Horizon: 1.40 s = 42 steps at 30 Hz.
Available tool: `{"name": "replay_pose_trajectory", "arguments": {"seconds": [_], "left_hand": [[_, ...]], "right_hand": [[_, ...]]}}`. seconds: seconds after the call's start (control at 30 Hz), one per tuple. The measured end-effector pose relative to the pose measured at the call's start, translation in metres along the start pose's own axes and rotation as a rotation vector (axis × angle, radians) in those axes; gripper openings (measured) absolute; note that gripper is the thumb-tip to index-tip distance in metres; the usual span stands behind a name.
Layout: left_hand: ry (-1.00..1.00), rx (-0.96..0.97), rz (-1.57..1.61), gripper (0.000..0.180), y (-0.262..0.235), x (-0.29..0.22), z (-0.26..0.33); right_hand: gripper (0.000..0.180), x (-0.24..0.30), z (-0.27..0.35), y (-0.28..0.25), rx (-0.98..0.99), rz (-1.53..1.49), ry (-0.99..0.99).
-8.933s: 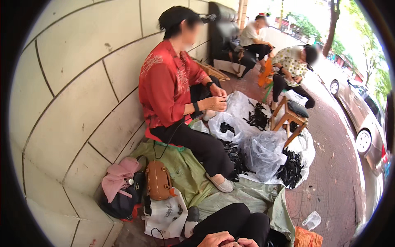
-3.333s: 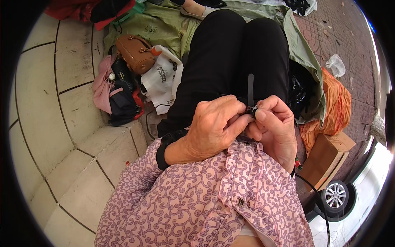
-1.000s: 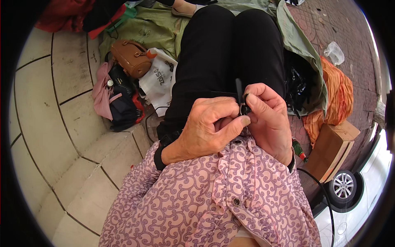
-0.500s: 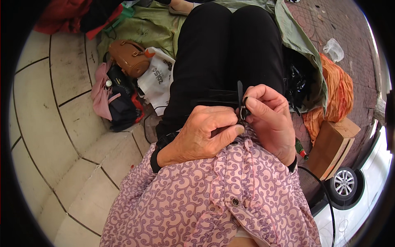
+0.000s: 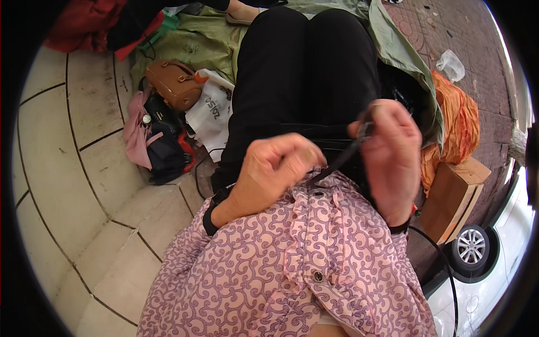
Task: Assembling buckles onto black shoe straps for footwear manufacturing.
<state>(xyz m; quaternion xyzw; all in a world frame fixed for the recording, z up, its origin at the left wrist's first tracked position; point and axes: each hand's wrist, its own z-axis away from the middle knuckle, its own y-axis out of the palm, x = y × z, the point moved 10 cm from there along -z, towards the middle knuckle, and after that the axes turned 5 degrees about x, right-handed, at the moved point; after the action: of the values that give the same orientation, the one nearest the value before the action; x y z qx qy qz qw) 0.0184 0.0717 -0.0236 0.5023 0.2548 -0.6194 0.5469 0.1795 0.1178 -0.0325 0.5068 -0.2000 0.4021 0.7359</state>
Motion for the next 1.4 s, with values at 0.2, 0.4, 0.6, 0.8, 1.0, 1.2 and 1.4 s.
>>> {"name": "replay_pose_trajectory", "arguments": {"seconds": [0.2,0.4,0.6,0.8,1.0,1.2,1.4], "left_hand": [[-0.123,-0.003,0.787,0.06,-0.004,0.022,-0.01],[-0.094,0.079,0.899,0.063,0.008,0.012,-0.019],[-0.061,0.069,0.955,0.064,0.01,0.009,-0.021],[-0.042,0.091,0.885,0.063,0.012,0.007,-0.017],[-0.091,0.009,0.887,0.052,0.006,0.017,-0.014],[-0.108,-0.021,0.728,0.033,0.0,0.025,-0.007],[-0.102,-0.027,0.416,0.031,-0.006,0.015,-0.006]], "right_hand": [[0.018,0.089,0.009,-0.109,-0.313,0.495,-0.369],[0.017,0.08,0.028,-0.025,-0.251,0.82,-0.425],[0.027,0.005,0.027,0.088,0.563,1.093,-0.505],[0.023,-0.001,0.026,0.091,0.588,1.177,-0.606],[0.017,0.01,0.017,0.079,0.472,1.09,-0.513],[0.013,0.01,0.007,0.066,0.419,0.912,-0.353],[0.009,0.021,0.004,0.052,0.285,0.726,-0.224]]}}
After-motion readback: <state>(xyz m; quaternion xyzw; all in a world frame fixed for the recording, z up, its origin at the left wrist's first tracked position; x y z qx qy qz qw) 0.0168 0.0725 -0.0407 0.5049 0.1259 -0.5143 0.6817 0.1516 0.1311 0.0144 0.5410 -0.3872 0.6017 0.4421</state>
